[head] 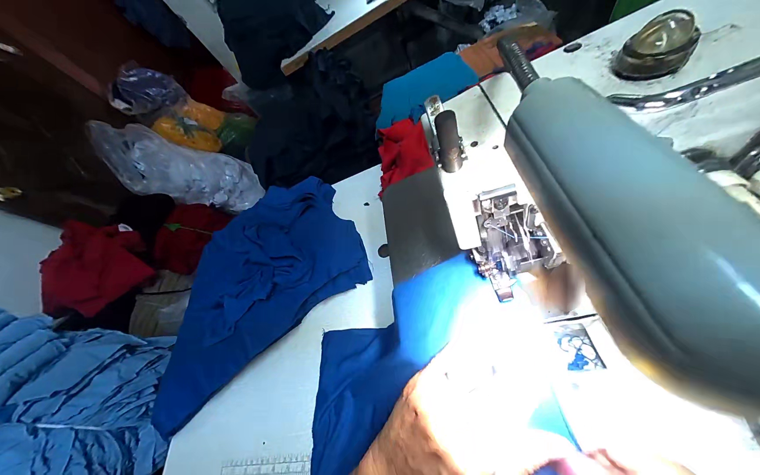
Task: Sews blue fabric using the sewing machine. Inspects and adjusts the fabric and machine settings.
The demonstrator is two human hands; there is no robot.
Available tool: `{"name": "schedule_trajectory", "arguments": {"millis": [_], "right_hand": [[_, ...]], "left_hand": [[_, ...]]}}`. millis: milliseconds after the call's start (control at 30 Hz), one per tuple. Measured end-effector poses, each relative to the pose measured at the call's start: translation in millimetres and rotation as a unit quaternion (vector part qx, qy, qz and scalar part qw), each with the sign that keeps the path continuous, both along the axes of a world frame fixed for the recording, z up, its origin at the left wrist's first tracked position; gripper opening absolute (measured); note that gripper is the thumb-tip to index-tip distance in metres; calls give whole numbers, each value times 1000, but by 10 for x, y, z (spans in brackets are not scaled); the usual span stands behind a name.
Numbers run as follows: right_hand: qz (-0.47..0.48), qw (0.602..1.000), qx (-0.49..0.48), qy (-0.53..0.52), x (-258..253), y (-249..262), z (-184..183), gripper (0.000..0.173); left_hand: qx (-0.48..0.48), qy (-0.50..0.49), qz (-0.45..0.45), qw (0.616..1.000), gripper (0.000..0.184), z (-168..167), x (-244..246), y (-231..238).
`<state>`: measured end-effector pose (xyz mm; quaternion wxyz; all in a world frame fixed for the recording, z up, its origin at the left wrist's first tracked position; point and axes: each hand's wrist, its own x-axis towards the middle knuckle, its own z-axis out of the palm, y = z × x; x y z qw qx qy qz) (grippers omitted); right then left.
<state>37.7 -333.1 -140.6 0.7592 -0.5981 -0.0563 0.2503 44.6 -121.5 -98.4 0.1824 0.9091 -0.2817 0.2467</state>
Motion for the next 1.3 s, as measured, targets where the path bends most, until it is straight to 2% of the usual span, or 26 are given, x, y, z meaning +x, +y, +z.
{"name": "schedule_trajectory", "arguments": {"millis": [133,367,433,500,600,667,733,800,867,933,967,1000,1067,1167,1233,1300], "right_hand": [[-19,999,13,-37,91,91,17,19],[-3,1000,21,-18,21,53,65,9],[-4,999,25,-19,16,44,68,11],[-9,999,28,-41,28,50,56,16],[-34,996,-8,-77,141,159,114,11],[-65,987,-32,-141,257,282,83,4],[-99,975,-22,-196,372,409,-22,7],[-106,976,-6,-188,382,442,-46,10],[-88,982,-24,-166,247,351,6,10],[-43,990,-31,-129,9,158,4,12],[-16,993,-29,-111,-124,52,-53,12],[13,995,-27,-98,-240,-49,-128,11],[63,993,-41,-91,-366,-213,-248,14],[159,963,-107,-188,-324,-477,-154,25],[190,909,-212,-305,-222,-652,-49,30],[147,846,-341,-383,-158,-750,53,28]], "left_hand": [[2,-7,-21,1000,39,-15,-6,-20],[-32,-1,-9,999,40,-112,-143,-74],[-33,4,-6,999,38,-131,-151,-45],[-37,12,-7,999,39,-131,-136,-18],[-36,26,-15,999,41,-51,-25,62],[-51,28,-28,998,39,-13,77,145],[-78,-6,-23,997,34,-35,120,234],[-92,-63,52,992,31,-124,-25,277],[-106,-80,206,970,40,-311,-355,289],[-111,-31,357,927,63,-586,-818,251],[-102,-2,403,909,68,-720,-1051,219],[-88,25,431,898,61,-804,-1251,193],[-58,60,439,895,37,-718,-1470,251],[-86,76,423,899,23,-226,-1492,692],[-98,42,411,905,23,4,-1397,1003],[-90,44,376,921,22,125,-1301,1131]]}}
